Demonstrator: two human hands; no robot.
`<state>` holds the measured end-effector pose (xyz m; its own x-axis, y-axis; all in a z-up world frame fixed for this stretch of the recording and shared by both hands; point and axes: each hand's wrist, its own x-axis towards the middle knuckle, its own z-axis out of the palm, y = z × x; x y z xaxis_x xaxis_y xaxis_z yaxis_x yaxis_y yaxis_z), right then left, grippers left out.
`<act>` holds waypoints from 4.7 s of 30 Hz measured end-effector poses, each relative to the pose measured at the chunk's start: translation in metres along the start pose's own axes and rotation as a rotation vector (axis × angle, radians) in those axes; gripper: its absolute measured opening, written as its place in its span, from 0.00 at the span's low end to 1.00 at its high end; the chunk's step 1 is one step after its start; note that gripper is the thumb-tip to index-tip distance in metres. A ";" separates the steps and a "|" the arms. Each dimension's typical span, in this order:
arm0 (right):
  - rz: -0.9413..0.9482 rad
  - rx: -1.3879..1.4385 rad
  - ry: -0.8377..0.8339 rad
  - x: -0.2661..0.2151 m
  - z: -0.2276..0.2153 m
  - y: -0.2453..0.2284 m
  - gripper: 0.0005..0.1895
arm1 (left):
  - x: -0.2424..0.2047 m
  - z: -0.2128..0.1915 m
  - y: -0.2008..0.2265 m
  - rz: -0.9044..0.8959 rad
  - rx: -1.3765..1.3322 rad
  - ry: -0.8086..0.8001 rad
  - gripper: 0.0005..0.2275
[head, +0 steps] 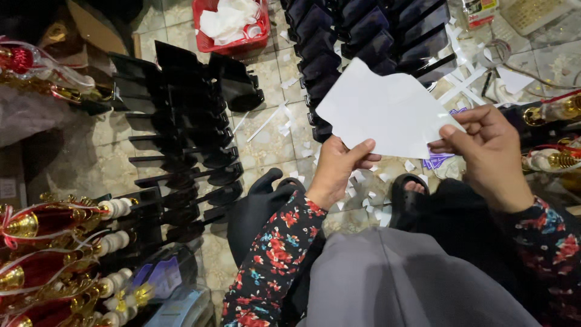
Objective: The person sits on the floor and assembles trophies by attaching purple triangular plaques to black bases. They handle white paper cutouts and the plaques, pressing them onto the bases and placing the finished items on the floor.
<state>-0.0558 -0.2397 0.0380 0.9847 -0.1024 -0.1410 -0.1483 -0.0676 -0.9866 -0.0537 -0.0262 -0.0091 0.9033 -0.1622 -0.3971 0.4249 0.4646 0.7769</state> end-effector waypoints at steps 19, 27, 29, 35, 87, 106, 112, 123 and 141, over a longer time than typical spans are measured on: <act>-0.332 -0.632 0.099 0.076 -0.100 0.048 0.09 | 0.007 -0.031 0.043 0.394 0.012 0.432 0.10; 0.012 -1.081 0.045 0.154 -0.251 0.196 0.28 | 0.011 -0.032 0.036 0.361 -0.015 0.357 0.09; -0.053 -1.255 0.040 0.151 -0.240 0.188 0.36 | 0.012 -0.033 0.033 0.371 -0.016 0.335 0.11; 0.226 -0.619 -0.100 0.044 -0.019 -0.017 0.16 | 0.013 -0.020 0.021 0.367 0.045 0.241 0.11; -0.836 -0.596 -0.096 0.018 0.044 -0.003 0.25 | 0.010 0.004 0.027 0.274 0.068 0.197 0.07; -0.501 -0.412 -0.321 0.006 0.050 -0.008 0.12 | -0.002 0.015 0.052 0.447 0.077 0.257 0.09; 0.022 0.101 -0.334 -0.001 0.059 -0.013 0.21 | 0.011 0.017 0.024 0.518 0.110 0.286 0.10; -0.467 -0.480 -0.438 -0.005 0.061 -0.012 0.35 | 0.013 0.025 0.017 0.501 -0.038 0.416 0.16; -0.884 -0.806 -0.281 0.015 0.049 0.004 0.24 | 0.020 0.013 0.012 0.469 0.002 0.434 0.10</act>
<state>-0.0368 -0.1934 0.0279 0.7458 0.5004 0.4398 0.6642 -0.6092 -0.4332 -0.0303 -0.0353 -0.0012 0.8875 0.4259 -0.1760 -0.0097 0.3991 0.9169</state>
